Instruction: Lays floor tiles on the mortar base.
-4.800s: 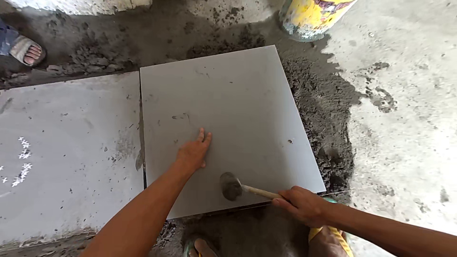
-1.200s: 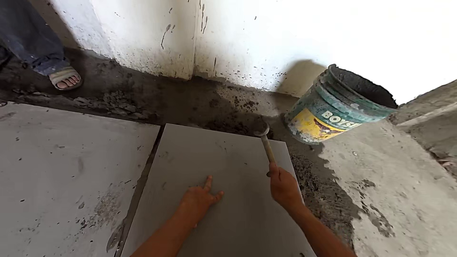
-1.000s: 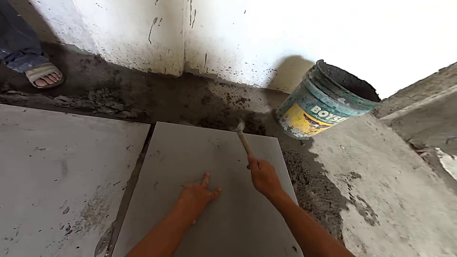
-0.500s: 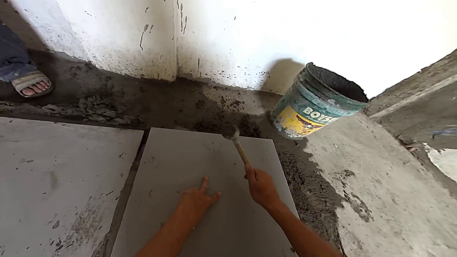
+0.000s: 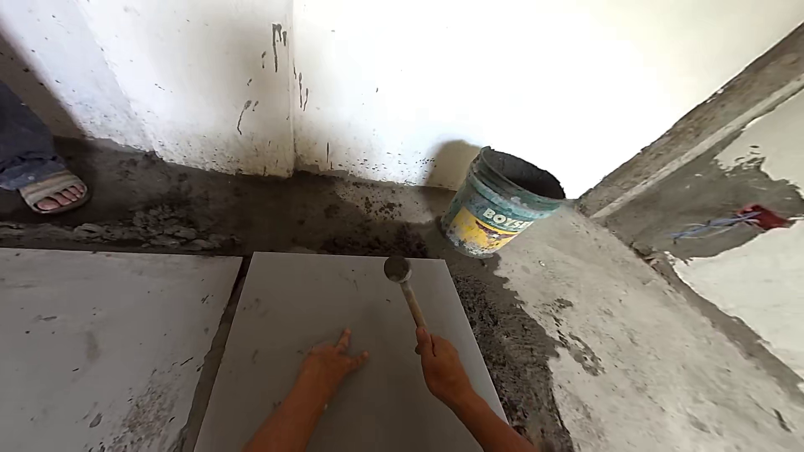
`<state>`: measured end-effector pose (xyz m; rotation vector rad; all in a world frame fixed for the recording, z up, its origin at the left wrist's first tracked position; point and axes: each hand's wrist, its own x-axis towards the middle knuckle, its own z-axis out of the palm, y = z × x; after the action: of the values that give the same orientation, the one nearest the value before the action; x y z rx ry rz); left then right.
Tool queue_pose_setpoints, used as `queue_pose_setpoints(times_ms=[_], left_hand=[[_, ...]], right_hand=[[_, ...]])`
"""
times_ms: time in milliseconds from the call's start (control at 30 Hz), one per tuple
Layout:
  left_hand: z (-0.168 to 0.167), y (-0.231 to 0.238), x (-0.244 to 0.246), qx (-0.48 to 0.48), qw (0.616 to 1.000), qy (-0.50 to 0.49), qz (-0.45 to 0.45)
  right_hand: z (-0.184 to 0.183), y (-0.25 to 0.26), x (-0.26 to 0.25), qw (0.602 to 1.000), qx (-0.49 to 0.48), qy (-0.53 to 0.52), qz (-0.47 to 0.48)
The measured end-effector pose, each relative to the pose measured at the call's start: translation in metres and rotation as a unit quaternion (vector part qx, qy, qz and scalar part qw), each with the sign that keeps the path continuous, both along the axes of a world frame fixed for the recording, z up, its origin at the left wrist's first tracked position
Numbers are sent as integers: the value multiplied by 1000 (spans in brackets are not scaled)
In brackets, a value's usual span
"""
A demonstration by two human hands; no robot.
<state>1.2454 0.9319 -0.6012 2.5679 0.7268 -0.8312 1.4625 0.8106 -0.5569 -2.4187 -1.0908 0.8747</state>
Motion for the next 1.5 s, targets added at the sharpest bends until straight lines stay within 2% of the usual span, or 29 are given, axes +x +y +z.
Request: queue_pose_setpoints(times_ms=[67,200,267,333,467,567,800,867,967,1100,1167,1233,1500], left_hand=[[0,-5,-10,4,1000,-13,14],[6,-20,-46,17,980,-13,198],[3,-26,-57,3,970,6,244],[-2,-23,-59,-11,972,12,234],[-7,-14,-61,-33,977,4,211],[-6,-16,-59,-34,979,8,202],[1,-22,-57,-45,976,0,214],[3,-22,-57,-40,976,-1,215],[4,-27,-55,-44,977,4,209],[3,-27,-53,-50,976,-4,213],[4,-33,-52,-48,977,-2,209],[4,-29,-52,-39,978,-2,205],[-3,-28,-51,-39,981,13,188]], right_hand=[[-8,-12,5,998,-38,42,-24],[-14,-4,-11,987,104,107,-53],[-28,6,-20,987,98,128,-20],[-34,30,-29,988,38,152,-2],[-27,80,-60,989,81,126,23],[-34,103,-70,988,15,141,64],[-37,133,-97,985,16,138,103],[-34,134,-103,986,41,133,95],[-29,129,-102,986,2,136,99],[-26,122,-101,989,25,108,95],[-31,113,-98,989,9,129,70],[-34,108,-96,990,50,129,37],[-44,60,-41,982,51,177,-51]])
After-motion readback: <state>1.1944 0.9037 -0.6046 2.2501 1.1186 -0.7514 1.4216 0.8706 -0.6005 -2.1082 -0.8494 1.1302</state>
